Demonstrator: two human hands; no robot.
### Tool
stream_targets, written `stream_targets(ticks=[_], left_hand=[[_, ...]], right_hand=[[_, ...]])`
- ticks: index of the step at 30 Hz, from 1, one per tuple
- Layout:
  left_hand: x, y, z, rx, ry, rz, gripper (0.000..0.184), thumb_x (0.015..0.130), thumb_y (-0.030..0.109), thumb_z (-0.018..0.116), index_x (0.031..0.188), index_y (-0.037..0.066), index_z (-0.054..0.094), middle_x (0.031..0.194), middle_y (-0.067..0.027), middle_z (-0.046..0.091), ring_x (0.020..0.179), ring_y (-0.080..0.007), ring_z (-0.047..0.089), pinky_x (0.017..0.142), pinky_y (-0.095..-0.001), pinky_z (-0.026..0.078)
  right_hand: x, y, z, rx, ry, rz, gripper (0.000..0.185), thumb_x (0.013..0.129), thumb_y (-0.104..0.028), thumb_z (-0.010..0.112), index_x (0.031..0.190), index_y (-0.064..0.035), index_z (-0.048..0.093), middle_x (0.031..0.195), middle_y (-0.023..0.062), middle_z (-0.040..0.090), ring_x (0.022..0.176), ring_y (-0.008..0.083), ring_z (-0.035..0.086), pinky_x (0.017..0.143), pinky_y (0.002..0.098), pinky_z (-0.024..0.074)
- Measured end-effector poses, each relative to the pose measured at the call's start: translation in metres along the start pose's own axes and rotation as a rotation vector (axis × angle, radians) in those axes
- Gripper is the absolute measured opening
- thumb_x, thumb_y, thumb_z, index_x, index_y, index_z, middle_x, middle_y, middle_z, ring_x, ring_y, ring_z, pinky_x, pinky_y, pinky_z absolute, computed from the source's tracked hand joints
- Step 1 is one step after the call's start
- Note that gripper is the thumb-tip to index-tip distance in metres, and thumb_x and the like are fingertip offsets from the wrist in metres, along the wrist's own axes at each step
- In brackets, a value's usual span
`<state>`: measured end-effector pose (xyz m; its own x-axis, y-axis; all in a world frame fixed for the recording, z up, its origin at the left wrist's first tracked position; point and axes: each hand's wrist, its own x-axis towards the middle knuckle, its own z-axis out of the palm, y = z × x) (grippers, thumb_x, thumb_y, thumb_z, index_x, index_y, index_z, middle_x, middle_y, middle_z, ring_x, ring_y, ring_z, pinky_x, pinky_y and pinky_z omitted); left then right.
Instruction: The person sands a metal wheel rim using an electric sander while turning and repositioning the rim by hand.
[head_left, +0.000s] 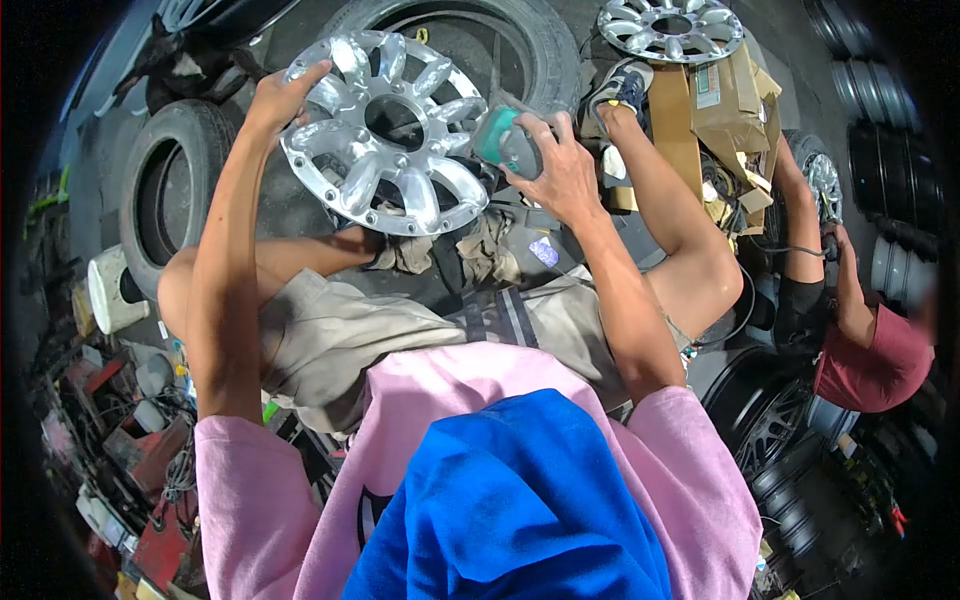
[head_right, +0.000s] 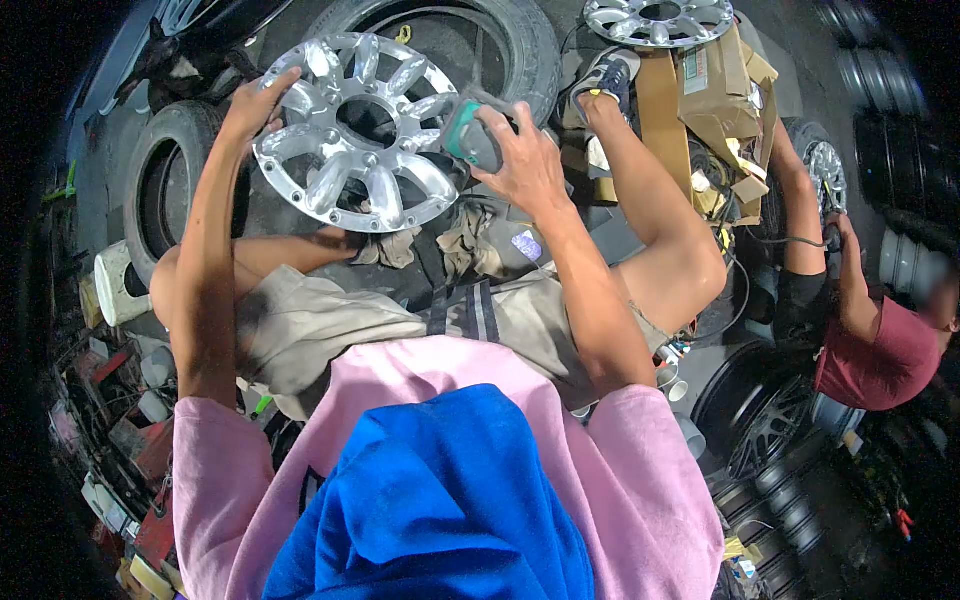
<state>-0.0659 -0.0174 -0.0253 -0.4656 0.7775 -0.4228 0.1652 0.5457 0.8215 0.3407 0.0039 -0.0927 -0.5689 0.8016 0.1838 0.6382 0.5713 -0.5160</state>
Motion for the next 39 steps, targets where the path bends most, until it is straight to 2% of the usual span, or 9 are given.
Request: stream_targets(ticks=[6,8,12,14,20,25,29,37,39], left_hand=[[0.006,-0.003,-0.005,0.002,-0.023,0.010,0.040,0.093,0.042,0.083,0.092,0.004,0.071,0.060,0.0051,0.049,0.047,-0.0042,0.040,0.043,-0.0245,0.033],[0.015,-0.004,-0.008,0.028,-0.027,-0.027,0.043,0.091,0.039,0.086,0.099,-0.002,0.075,0.067,0.0010,0.058,0.051,-0.0056,0.043,0.044,-0.0266,0.035],[0.006,0.005,0.002,0.010,-0.005,0.005,0.043,0.091,0.039,0.086,0.101,-0.002,0.076,0.068,0.0012,0.059,0.052,-0.0059,0.044,0.044,-0.0264,0.035],[0.002,0.009,0.003,0.030,0.006,0.012,0.041,0.093,0.044,0.084,0.089,0.005,0.071,0.060,0.0047,0.049,0.048,-0.0046,0.041,0.044,-0.0244,0.033],[0.005,0.007,0.001,0.054,-0.008,0.026,0.042,0.093,0.044,0.083,0.086,0.006,0.068,0.060,0.0043,0.048,0.047,-0.0058,0.041,0.045,-0.0252,0.034],[0.013,0.008,0.002,0.064,-0.070,0.031,0.043,0.092,0.046,0.084,0.085,0.006,0.068,0.060,0.0038,0.048,0.048,-0.0059,0.041,0.045,-0.0257,0.034],[0.009,0.010,0.004,0.034,-0.011,0.022,0.044,0.092,0.046,0.083,0.086,0.005,0.069,0.061,0.0040,0.049,0.049,-0.0056,0.041,0.046,-0.0257,0.034],[0.017,0.003,0.000,0.097,-0.084,0.086,0.044,0.093,0.045,0.083,0.089,0.003,0.071,0.061,0.0040,0.050,0.049,-0.0056,0.042,0.045,-0.0256,0.034],[0.011,0.008,0.003,0.033,-0.061,0.032,0.043,0.093,0.045,0.083,0.089,0.004,0.071,0.062,0.0037,0.051,0.049,-0.0057,0.043,0.045,-0.0259,0.034]], right_hand=[[-0.016,0.022,-0.005,-0.043,0.010,0.032,0.070,0.074,-0.026,0.092,0.136,-0.0199,0.060,0.120,0.0118,0.056,0.099,0.0411,0.069,0.083,0.0509,0.0596],[-0.018,0.023,-0.001,-0.044,0.019,0.026,0.070,0.074,-0.026,0.092,0.136,-0.0200,0.060,0.120,0.0119,0.056,0.099,0.0412,0.069,0.082,0.0507,0.0597],[-0.010,0.009,0.003,-0.021,0.065,-0.001,0.072,0.073,-0.026,0.092,0.137,-0.0209,0.059,0.119,0.0134,0.056,0.099,0.0410,0.069,0.080,0.0500,0.0601],[-0.006,0.008,0.004,0.004,0.082,-0.023,0.073,0.073,-0.028,0.092,0.137,-0.0219,0.059,0.119,0.0152,0.055,0.098,0.0413,0.069,0.080,0.0502,0.0600],[-0.023,0.023,0.004,-0.051,0.047,0.024,0.074,0.072,-0.028,0.093,0.138,-0.0229,0.059,0.121,0.0155,0.054,0.098,0.0418,0.069,0.080,0.0503,0.0601],[-0.019,0.008,0.010,-0.044,0.094,-0.034,0.078,0.070,-0.026,0.094,0.139,-0.0245,0.059,0.122,0.0147,0.054,0.098,0.0410,0.070,0.081,0.0494,0.0609],[-0.018,0.007,0.008,-0.050,0.060,-0.041,0.080,0.068,-0.026,0.095,0.140,-0.0256,0.059,0.122,0.0139,0.055,0.099,0.0402,0.070,0.082,0.0493,0.0612],[-0.017,0.007,0.010,-0.030,0.072,-0.031,0.073,0.071,-0.028,0.093,0.136,-0.0234,0.061,0.121,0.0137,0.055,0.099,0.0392,0.070,0.083,0.0490,0.0603],[-0.012,0.002,0.010,-0.018,0.085,-0.036,0.072,0.072,-0.029,0.093,0.136,-0.0218,0.061,0.121,0.0138,0.055,0.101,0.0394,0.070,0.085,0.0489,0.0600]])
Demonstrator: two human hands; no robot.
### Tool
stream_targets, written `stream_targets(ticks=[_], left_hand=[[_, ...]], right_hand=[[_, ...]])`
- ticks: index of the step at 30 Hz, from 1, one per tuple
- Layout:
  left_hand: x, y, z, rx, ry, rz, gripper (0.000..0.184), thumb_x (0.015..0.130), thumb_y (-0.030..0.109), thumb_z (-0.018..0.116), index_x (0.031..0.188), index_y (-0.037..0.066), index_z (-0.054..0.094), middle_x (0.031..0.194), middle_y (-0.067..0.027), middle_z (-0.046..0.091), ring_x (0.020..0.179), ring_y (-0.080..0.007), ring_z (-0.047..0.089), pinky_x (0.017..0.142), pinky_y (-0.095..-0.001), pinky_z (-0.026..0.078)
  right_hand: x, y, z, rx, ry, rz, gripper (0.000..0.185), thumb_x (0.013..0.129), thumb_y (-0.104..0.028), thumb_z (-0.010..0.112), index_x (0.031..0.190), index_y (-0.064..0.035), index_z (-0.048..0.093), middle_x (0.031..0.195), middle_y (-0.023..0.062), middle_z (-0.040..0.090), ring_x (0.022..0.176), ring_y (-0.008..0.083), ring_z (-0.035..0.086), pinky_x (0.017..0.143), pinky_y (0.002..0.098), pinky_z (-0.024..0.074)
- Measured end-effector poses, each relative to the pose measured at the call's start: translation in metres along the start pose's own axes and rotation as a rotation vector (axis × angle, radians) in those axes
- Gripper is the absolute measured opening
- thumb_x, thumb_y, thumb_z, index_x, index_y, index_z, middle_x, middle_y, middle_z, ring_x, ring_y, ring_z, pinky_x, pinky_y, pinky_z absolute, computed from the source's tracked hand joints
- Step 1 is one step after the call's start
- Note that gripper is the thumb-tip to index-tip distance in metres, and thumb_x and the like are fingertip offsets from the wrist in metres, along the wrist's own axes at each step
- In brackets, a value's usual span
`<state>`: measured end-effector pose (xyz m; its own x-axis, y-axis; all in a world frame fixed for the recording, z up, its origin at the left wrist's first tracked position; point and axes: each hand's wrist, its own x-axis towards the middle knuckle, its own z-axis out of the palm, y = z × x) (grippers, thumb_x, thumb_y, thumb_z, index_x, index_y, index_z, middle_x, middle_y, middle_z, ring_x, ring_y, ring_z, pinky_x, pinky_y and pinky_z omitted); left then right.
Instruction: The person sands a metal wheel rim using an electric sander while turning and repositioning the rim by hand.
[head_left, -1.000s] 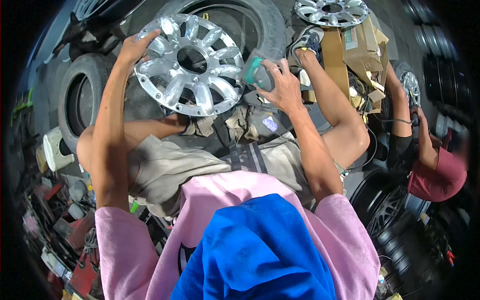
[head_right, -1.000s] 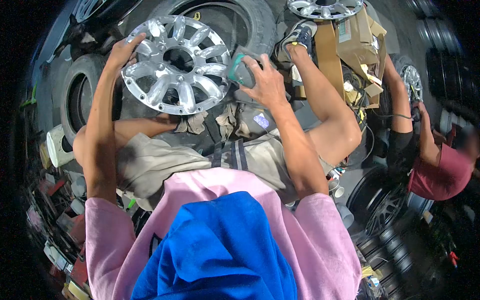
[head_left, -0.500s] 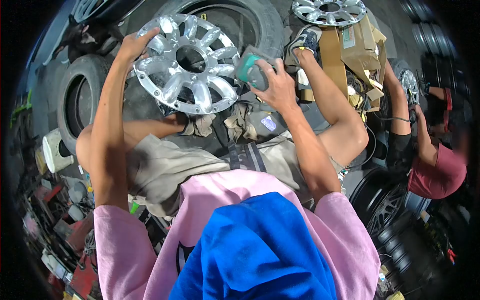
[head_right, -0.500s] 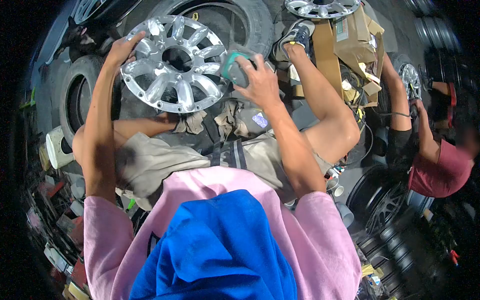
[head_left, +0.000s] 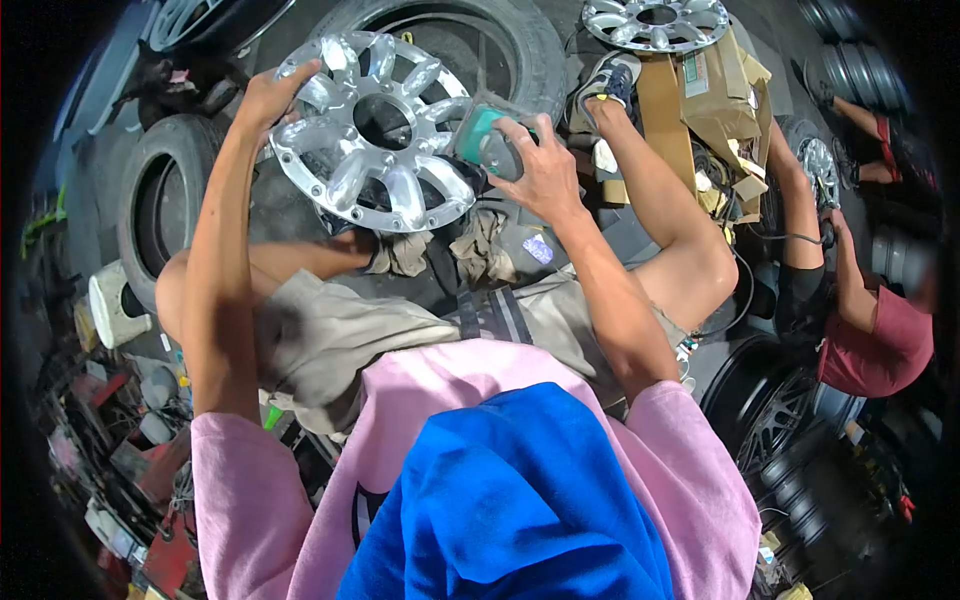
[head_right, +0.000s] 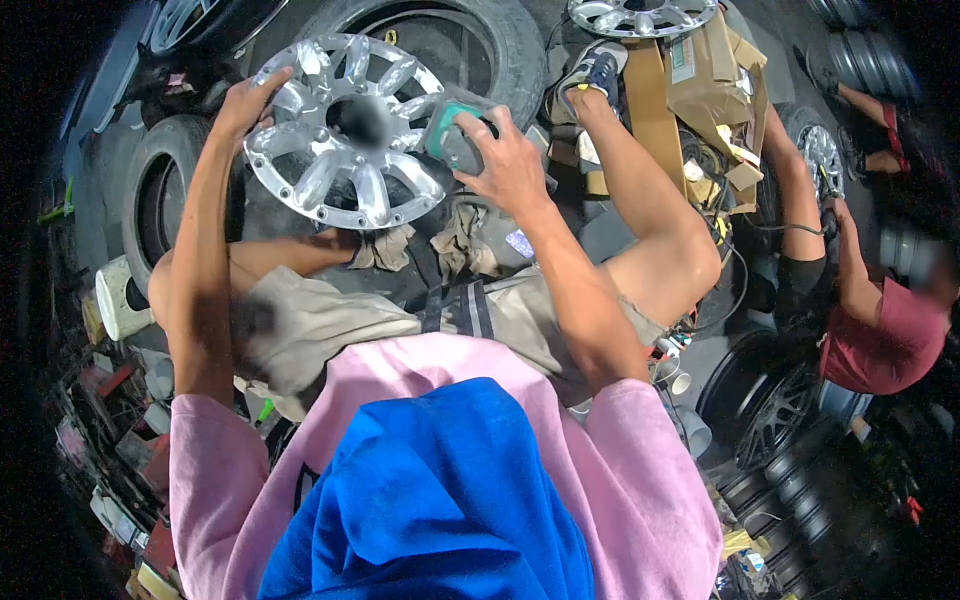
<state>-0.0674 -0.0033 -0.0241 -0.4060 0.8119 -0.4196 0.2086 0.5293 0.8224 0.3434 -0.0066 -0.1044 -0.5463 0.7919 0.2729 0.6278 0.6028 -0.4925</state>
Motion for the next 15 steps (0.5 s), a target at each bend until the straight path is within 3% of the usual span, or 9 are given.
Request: stream_targets(ticks=[4,7,10,15], left_hand=[[-0.014,0.006,0.006,0.046,0.048,0.059,0.042,0.094,0.043,0.082,0.092,0.003,0.071,0.065,0.0029,0.055,0.049,-0.0055,0.044,0.045,-0.0257,0.034],[-0.028,0.012,0.011,0.040,0.076,0.112,0.041,0.095,0.042,0.081,0.099,0.001,0.073,0.069,0.0023,0.058,0.050,-0.0050,0.045,0.045,-0.0251,0.034],[-0.049,0.025,0.017,0.081,0.105,0.220,0.047,0.092,0.041,0.083,0.107,-0.003,0.074,0.076,-0.0020,0.066,0.054,-0.0073,0.051,0.045,-0.0271,0.038],[-0.078,0.040,0.028,0.108,0.149,0.310,0.047,0.093,0.041,0.082,0.108,-0.003,0.074,0.078,-0.0030,0.069,0.053,-0.0080,0.054,0.046,-0.0262,0.039]], right_hand=[[0.003,-0.006,-0.007,0.124,-0.032,0.187,0.072,0.074,-0.030,0.092,0.137,-0.0151,0.059,0.120,0.0157,0.055,0.107,0.0430,0.067,0.089,0.0511,0.0582],[-0.007,-0.001,-0.003,0.188,0.114,0.414,0.081,0.073,-0.035,0.093,0.138,-0.0038,0.054,0.125,0.0200,0.055,0.115,0.0437,0.063,0.095,0.0521,0.0544],[-0.014,-0.003,0.007,0.133,0.220,0.556,0.081,0.076,-0.033,0.090,0.140,-0.0058,0.049,0.124,0.0214,0.052,0.105,0.0469,0.066,0.087,0.0558,0.0564],[-0.002,-0.016,0.009,0.121,0.287,0.628,0.084,0.076,-0.036,0.090,0.142,-0.0040,0.048,0.126,0.0243,0.051,0.106,0.0486,0.065,0.089,0.0562,0.0558]])
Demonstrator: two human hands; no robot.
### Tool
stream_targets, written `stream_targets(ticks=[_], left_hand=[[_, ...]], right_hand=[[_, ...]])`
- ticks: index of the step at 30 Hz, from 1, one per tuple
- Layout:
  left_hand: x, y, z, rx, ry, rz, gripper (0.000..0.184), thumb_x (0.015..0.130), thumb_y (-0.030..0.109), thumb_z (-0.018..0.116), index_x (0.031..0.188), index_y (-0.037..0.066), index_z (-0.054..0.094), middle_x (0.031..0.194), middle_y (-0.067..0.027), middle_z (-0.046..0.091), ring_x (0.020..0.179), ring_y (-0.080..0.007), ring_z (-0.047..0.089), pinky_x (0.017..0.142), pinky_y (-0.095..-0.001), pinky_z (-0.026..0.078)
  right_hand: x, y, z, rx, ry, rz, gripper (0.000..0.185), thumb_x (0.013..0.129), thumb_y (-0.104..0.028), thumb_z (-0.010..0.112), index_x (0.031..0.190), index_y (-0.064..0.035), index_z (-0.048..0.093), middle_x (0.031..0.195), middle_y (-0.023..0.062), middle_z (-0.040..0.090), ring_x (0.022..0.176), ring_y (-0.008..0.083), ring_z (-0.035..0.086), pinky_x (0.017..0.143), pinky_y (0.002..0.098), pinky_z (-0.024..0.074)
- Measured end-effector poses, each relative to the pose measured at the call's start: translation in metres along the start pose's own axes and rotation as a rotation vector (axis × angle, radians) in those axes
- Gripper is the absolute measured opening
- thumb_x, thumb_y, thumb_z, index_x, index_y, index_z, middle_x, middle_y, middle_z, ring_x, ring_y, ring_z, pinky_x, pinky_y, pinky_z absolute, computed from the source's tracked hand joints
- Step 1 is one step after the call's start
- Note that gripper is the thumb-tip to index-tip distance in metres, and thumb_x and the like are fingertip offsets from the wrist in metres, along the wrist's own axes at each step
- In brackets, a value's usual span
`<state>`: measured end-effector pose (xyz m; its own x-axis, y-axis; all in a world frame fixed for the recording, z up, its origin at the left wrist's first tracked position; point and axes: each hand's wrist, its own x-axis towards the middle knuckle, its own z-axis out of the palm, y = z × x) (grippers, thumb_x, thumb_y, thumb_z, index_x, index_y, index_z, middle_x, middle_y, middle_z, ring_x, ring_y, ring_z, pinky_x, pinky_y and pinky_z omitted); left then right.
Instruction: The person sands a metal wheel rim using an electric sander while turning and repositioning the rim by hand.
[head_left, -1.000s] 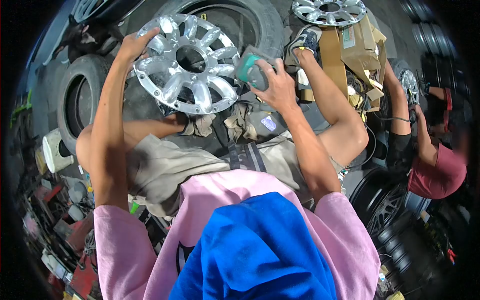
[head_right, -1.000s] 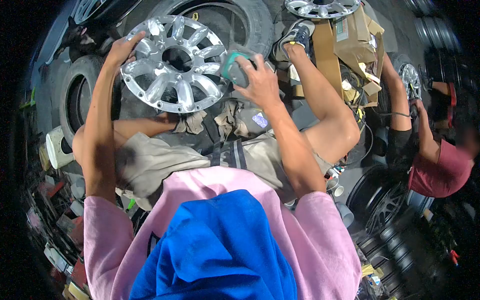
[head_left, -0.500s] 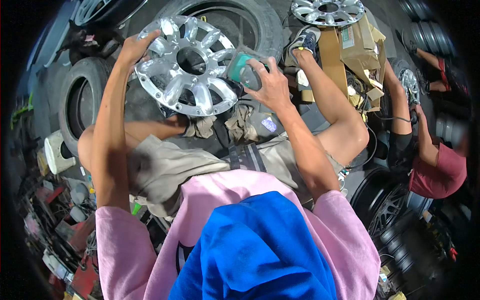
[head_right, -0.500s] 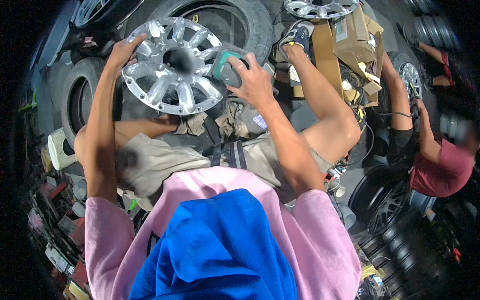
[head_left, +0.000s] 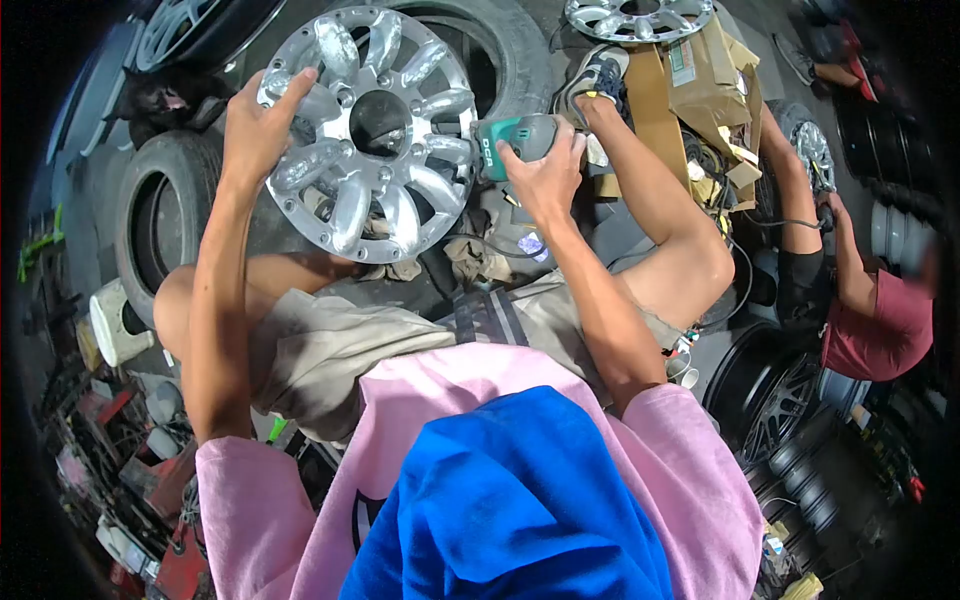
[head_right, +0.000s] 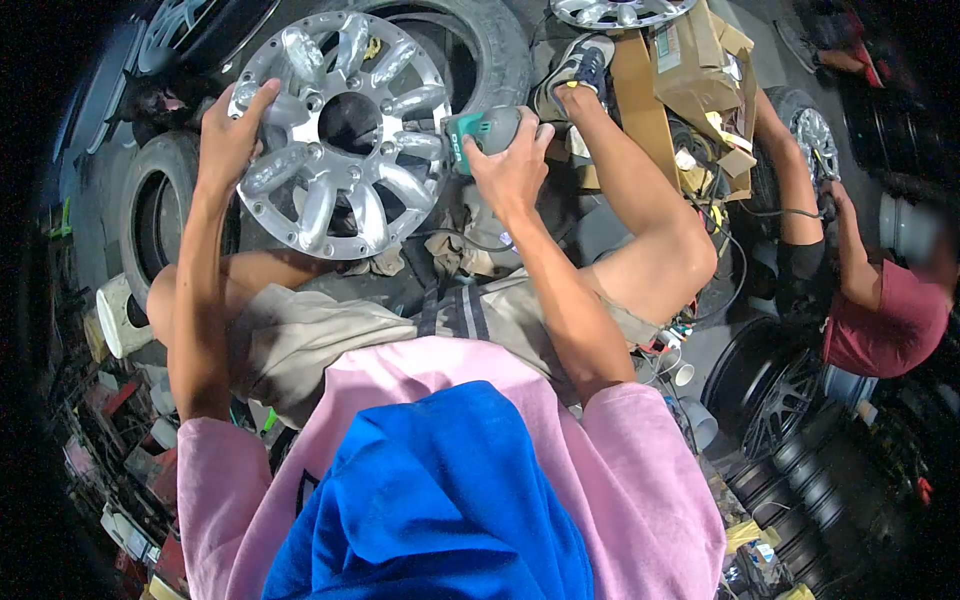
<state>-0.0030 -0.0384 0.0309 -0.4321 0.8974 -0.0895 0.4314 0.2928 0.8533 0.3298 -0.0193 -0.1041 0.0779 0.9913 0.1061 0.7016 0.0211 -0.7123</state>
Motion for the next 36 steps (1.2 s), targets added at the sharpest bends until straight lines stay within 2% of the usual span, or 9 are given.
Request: stream_targets(ticks=[6,12,19,26,31,34,36], left_hand=[[-0.003,0.003,0.006,-0.009,0.022,-0.006,0.046,0.093,0.039,0.082,0.107,-0.003,0.074,0.077,-0.0039,0.070,0.053,-0.0081,0.055,0.046,-0.0269,0.041],[0.000,-0.004,0.003,-0.020,0.043,-0.035,0.046,0.093,0.040,0.082,0.106,-0.003,0.074,0.076,-0.0045,0.070,0.053,-0.0085,0.055,0.046,-0.0269,0.041],[-0.002,0.001,0.004,0.023,0.032,-0.018,0.047,0.094,0.041,0.082,0.107,-0.004,0.074,0.078,-0.0051,0.071,0.054,-0.0096,0.057,0.047,-0.0274,0.043],[-0.005,0.002,0.005,-0.020,0.040,0.003,0.048,0.094,0.041,0.082,0.107,-0.004,0.074,0.079,-0.0053,0.072,0.054,-0.0088,0.056,0.047,-0.0269,0.042],[-0.007,0.007,0.007,0.024,0.036,0.077,0.047,0.094,0.041,0.082,0.109,-0.004,0.075,0.080,-0.0051,0.073,0.060,-0.0084,0.058,0.055,-0.0279,0.046],[-0.007,0.013,0.004,0.097,-0.010,0.022,0.048,0.095,0.041,0.081,0.111,-0.004,0.075,0.082,-0.0065,0.075,0.065,-0.0092,0.061,0.061,-0.0290,0.049],[-0.006,0.009,0.003,0.102,0.002,0.058,0.048,0.095,0.041,0.081,0.111,-0.004,0.075,0.083,-0.0071,0.076,0.065,-0.0098,0.061,0.062,-0.0295,0.050]], right_hand=[[-0.010,-0.017,0.003,0.093,-0.011,0.030,0.086,0.077,-0.037,0.089,0.143,-0.0022,0.046,0.128,0.0254,0.050,0.117,0.0492,0.060,0.095,0.0570,0.0532],[-0.007,-0.012,-0.001,0.007,-0.039,0.122,0.088,0.077,-0.036,0.090,0.145,-0.0007,0.045,0.129,0.0266,0.049,0.115,0.0496,0.061,0.094,0.0573,0.0532],[-0.004,-0.023,0.008,0.054,-0.003,0.020,0.089,0.077,-0.036,0.090,0.145,0.0000,0.044,0.129,0.0279,0.050,0.112,0.0511,0.063,0.095,0.0577,0.0531],[0.011,-0.012,0.002,-0.054,-0.080,0.140,0.092,0.076,-0.038,0.091,0.145,0.0007,0.044,0.131,0.0292,0.051,0.114,0.0507,0.062,0.098,0.0568,0.0525],[0.006,-0.019,0.006,-0.007,-0.058,0.135,0.092,0.076,-0.039,0.091,0.145,0.0009,0.045,0.131,0.0306,0.052,0.117,0.0508,0.062,0.099,0.0567,0.0518],[0.006,-0.026,0.008,0.030,-0.064,0.099,0.094,0.076,-0.040,0.091,0.146,0.0021,0.044,0.130,0.0315,0.053,0.118,0.0518,0.061,0.101,0.0575,0.0509],[0.008,-0.023,0.005,0.033,-0.073,0.113,0.094,0.076,-0.040,0.091,0.146,0.0022,0.044,0.131,0.0313,0.053,0.118,0.0517,0.061,0.101,0.0576,0.0509]])
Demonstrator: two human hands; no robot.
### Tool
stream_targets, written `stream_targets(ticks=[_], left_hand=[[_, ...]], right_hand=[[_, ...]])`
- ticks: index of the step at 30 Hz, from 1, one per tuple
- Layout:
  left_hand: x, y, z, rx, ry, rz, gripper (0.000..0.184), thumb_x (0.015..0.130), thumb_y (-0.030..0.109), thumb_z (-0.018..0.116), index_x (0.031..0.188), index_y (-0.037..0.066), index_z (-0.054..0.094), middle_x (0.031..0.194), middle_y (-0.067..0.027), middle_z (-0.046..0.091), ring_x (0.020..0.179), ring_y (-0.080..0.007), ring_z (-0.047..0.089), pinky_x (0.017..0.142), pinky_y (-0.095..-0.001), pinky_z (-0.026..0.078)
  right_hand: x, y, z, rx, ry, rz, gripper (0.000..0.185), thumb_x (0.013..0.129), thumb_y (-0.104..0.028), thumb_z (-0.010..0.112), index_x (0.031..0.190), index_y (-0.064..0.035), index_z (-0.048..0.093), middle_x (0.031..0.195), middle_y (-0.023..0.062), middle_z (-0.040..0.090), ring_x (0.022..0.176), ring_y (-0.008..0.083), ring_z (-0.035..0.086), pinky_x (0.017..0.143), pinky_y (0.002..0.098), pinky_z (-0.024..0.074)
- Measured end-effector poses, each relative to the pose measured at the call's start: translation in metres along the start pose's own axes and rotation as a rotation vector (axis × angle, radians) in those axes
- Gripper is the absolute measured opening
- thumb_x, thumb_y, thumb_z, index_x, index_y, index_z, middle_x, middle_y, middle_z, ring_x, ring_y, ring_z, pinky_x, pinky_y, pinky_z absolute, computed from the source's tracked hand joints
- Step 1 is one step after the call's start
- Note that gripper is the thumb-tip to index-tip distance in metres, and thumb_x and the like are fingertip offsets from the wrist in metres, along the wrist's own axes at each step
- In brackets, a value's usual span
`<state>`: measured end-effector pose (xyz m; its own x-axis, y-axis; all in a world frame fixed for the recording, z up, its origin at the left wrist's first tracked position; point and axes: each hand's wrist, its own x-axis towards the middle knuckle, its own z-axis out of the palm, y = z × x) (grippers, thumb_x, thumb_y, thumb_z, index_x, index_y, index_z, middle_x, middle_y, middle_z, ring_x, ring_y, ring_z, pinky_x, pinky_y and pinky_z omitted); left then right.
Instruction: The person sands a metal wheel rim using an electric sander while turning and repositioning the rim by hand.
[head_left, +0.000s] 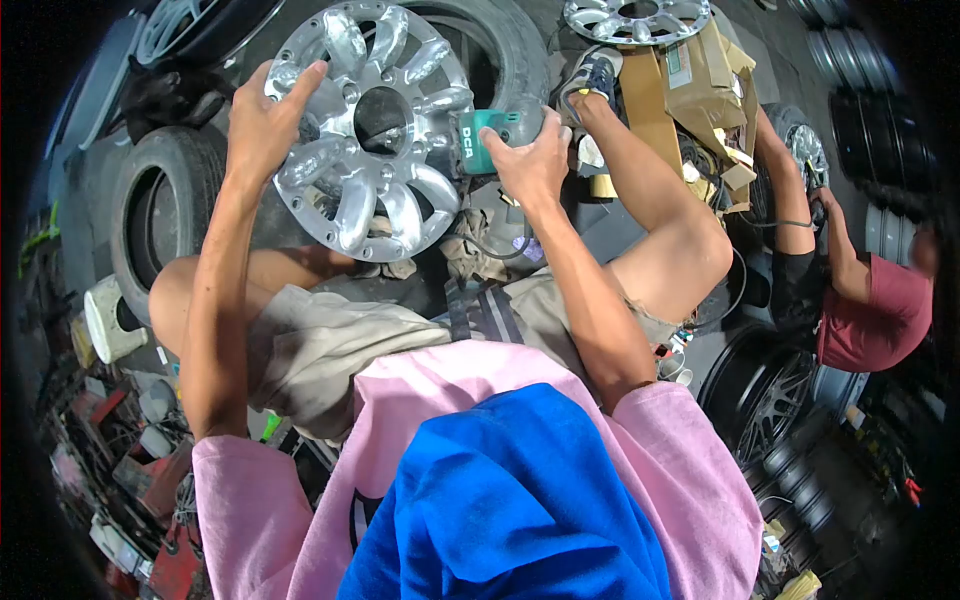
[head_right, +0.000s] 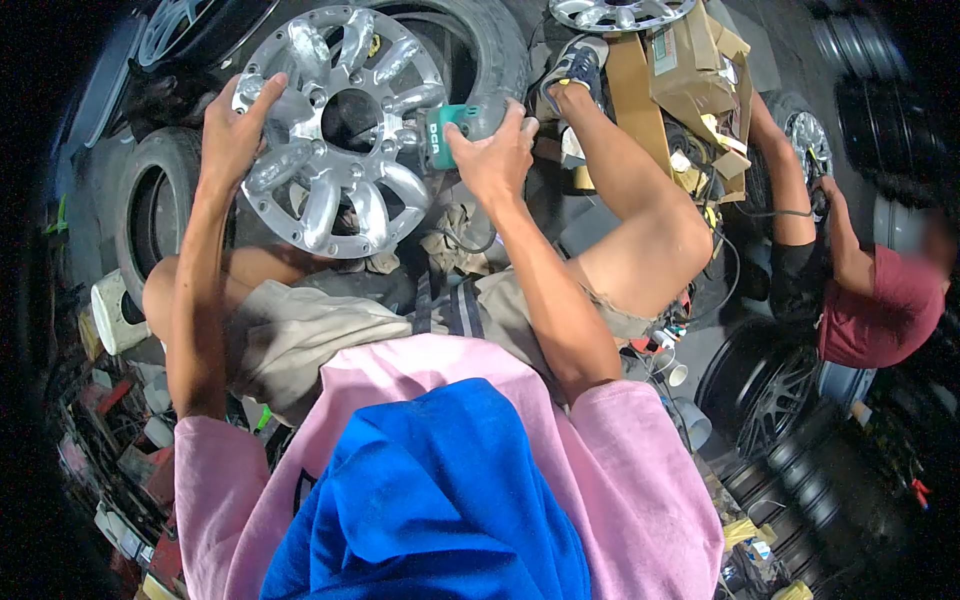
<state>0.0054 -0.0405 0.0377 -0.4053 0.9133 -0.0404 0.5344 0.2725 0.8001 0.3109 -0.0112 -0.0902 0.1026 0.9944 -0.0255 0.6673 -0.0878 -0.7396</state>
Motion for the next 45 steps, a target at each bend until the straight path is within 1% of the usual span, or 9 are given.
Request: stream_targets(ticks=[2,4,11,13,22,27,31,34,45], left_hand=[[0.000,-0.002,0.003,-0.002,0.007,0.034,0.049,0.095,0.041,0.080,0.112,-0.004,0.074,0.084,-0.0078,0.076,0.066,-0.0103,0.062,0.063,-0.0300,0.051],[-0.001,-0.004,0.006,-0.055,0.040,0.106,0.043,0.097,0.039,0.080,0.112,0.000,0.073,0.074,0.0031,0.064,0.054,-0.0039,0.047,0.049,-0.0248,0.034],[-0.003,0.005,0.006,-0.024,0.027,0.135,0.045,0.098,0.041,0.079,0.116,0.000,0.074,0.079,0.0015,0.067,0.058,-0.0041,0.050,0.051,-0.0245,0.036],[-0.003,0.012,0.003,0.044,0.004,0.143,0.050,0.095,0.041,0.080,0.116,-0.005,0.074,0.099,-0.0149,0.080,0.089,-0.0187,0.074,0.084,-0.0351,0.056],[-0.010,0.038,0.008,0.090,-0.027,0.231,0.049,0.098,0.040,0.077,0.121,-0.003,0.072,0.102,-0.0128,0.079,0.090,-0.0150,0.069,0.083,-0.0336,0.055],[0.014,0.032,0.019,0.239,0.052,0.369,0.051,0.098,0.041,0.077,0.123,-0.003,0.071,0.099,-0.0158,0.078,0.088,-0.0181,0.070,0.083,-0.0351,0.055],[0.022,0.051,0.023,0.188,-0.008,0.406,0.059,0.095,0.046,0.077,0.124,-0.005,0.071,0.105,-0.0259,0.078,0.097,-0.0324,0.077,0.088,-0.0422,0.057],[0.025,0.073,0.037,0.223,0.036,0.315,0.045,0.091,0.032,0.076,0.115,-0.005,0.069,0.109,-0.0330,0.073,0.107,-0.0510,0.070,0.089,-0.0524,0.056],[0.029,0.106,0.055,0.296,-0.043,0.311,0.053,0.091,0.034,0.076,0.112,-0.013,0.065,0.114,-0.0415,0.068,0.114,-0.0541,0.067,0.098,-0.0556,0.054]], right_hand=[[0.003,0.008,-0.005,-0.006,-0.006,0.017,0.094,0.076,-0.040,0.091,0.146,0.0024,0.044,0.131,0.0311,0.053,0.118,0.0516,0.061,0.101,0.0578,0.0508],[0.003,0.016,-0.008,-0.097,0.005,0.043,0.093,0.075,-0.040,0.091,0.145,0.0022,0.045,0.131,0.0304,0.053,0.118,0.0506,0.061,0.101,0.0576,0.0511],[0.000,0.006,-0.005,0.010,0.018,0.029,0.094,0.075,-0.042,0.090,0.145,0.0026,0.046,0.133,0.0308,0.052,0.120,0.0503,0.061,0.102,0.0559,0.0510],[0.000,0.004,-0.003,0.009,-0.029,-0.052,0.094,0.074,-0.042,0.090,0.145,0.0020,0.046,0.133,0.0303,0.053,0.121,0.0501,0.060,0.102,0.0555,0.0510],[-0.007,0.016,-0.017,-0.056,0.032,-0.111,0.084,0.076,-0.037,0.090,0.141,-0.0025,0.050,0.131,0.0253,0.053,0.117,0.0482,0.062,0.099,0.0551,0.0529],[-0.012,-0.004,-0.023,-0.062,-0.010,-0.370,0.082,0.073,-0.035,0.092,0.138,-0.0034,0.054,0.124,0.0223,0.056,0.114,0.0433,0.063,0.095,0.0526,0.0545],[-0.020,-0.004,-0.032,-0.141,-0.026,-0.509,0.077,0.072,-0.030,0.092,0.138,-0.0106,0.056,0.119,0.0199,0.055,0.096,0.0431,0.067,0.078,0.0520,0.0590],[-0.015,-0.002,-0.037,-0.193,-0.048,-0.600,0.076,0.071,-0.028,0.092,0.137,-0.0146,0.057,0.117,0.0177,0.055,0.093,0.0418,0.068,0.075,0.0508,0.0595],[0.008,-0.003,-0.052,-0.291,-0.181,-0.702,0.086,0.064,-0.027,0.098,0.140,-0.0229,0.057,0.122,0.0147,0.052,0.090,0.0406,0.072,0.074,0.0496,0.0612]])
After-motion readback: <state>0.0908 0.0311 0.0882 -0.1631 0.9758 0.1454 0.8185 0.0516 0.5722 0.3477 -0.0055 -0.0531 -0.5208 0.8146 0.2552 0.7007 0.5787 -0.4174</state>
